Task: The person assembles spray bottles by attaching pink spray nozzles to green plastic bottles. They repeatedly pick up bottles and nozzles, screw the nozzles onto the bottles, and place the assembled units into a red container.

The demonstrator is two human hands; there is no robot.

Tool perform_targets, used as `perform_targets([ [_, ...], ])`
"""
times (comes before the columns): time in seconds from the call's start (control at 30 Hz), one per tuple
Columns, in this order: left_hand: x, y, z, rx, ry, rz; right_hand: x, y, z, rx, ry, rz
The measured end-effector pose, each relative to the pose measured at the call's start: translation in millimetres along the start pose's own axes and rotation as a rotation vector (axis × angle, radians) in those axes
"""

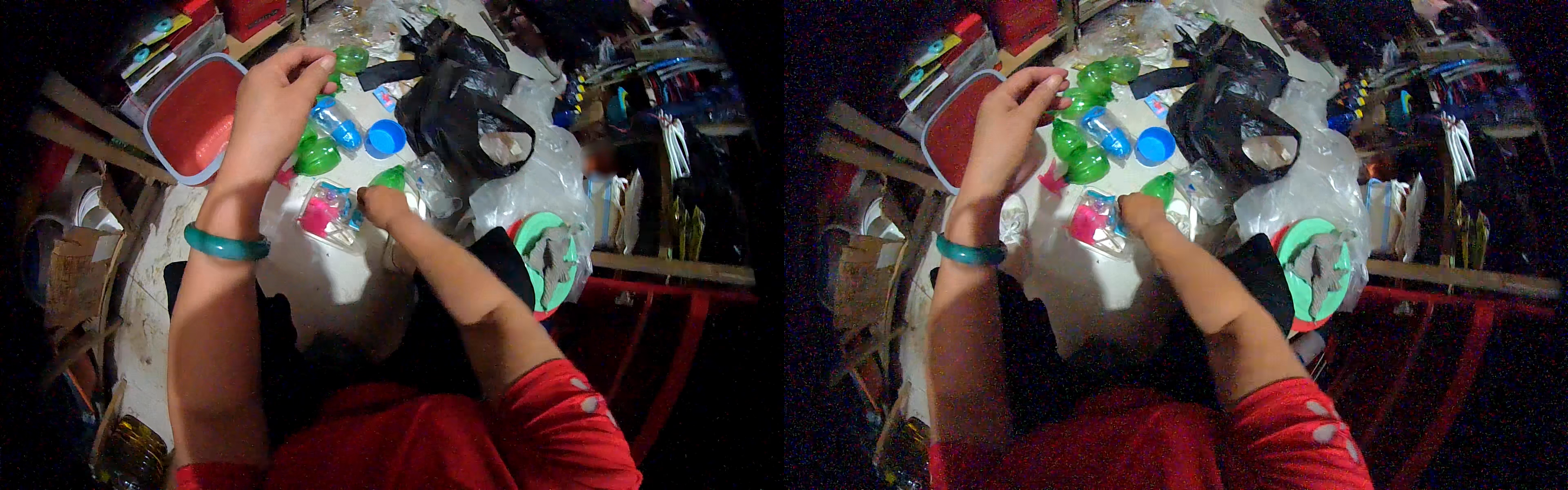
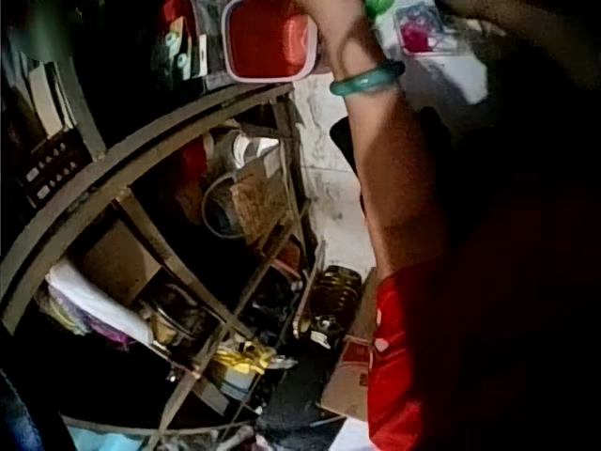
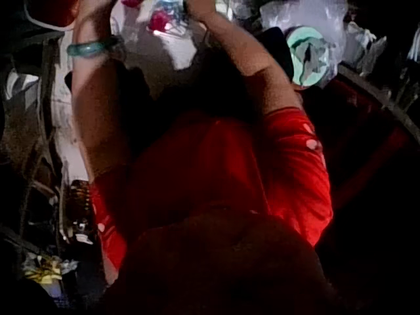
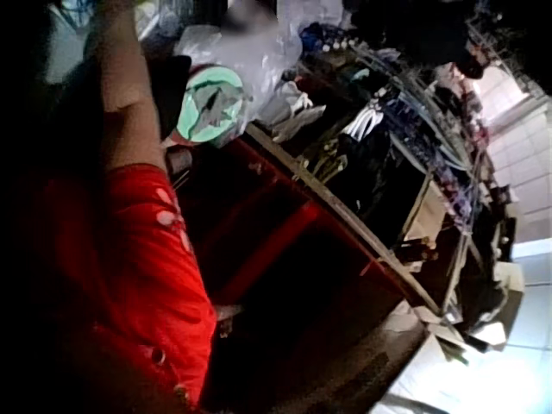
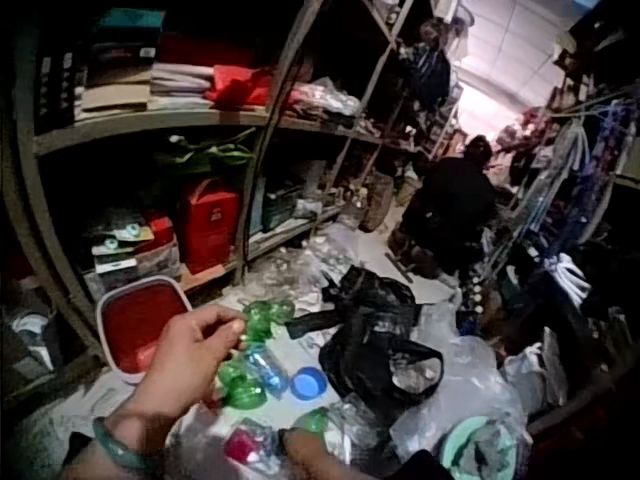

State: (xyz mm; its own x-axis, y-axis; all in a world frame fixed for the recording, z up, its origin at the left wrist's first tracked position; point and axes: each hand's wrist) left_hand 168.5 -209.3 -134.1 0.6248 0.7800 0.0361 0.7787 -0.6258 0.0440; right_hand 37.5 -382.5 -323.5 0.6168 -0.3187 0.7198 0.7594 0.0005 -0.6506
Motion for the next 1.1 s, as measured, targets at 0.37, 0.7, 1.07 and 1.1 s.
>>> perform_targets([
  [0.37, -12, -15, 8, 0.054, -0.104, -0.094, -96, 55, -103, -0.645, 0.699, -0.336],
  [0.7, -2, -22, 3, 0.101, -0.067, -0.048, -111, 113, -115, -0.616, 1.047, -0.307],
  [1.07, 16, -20, 8, 0.056, 0.038, -0.103, -64, 48, -86, -0.326, 1.457, -0.236],
  [1.1, 16, -20, 12, 0.041, 0.013, -0.093, -60, 39, -80, -0.361, 1.444, -0.277],
])
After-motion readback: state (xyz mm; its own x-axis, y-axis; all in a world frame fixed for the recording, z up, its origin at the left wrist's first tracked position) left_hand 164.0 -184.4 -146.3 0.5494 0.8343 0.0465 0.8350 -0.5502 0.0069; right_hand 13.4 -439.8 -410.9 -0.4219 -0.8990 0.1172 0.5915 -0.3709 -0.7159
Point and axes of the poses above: each hand's wrist, its own y-axis towards the middle knuckle, its own x-axis out of the back of the hand, z = x × y, and after that the axes turned 15 degrees about z, right-handed
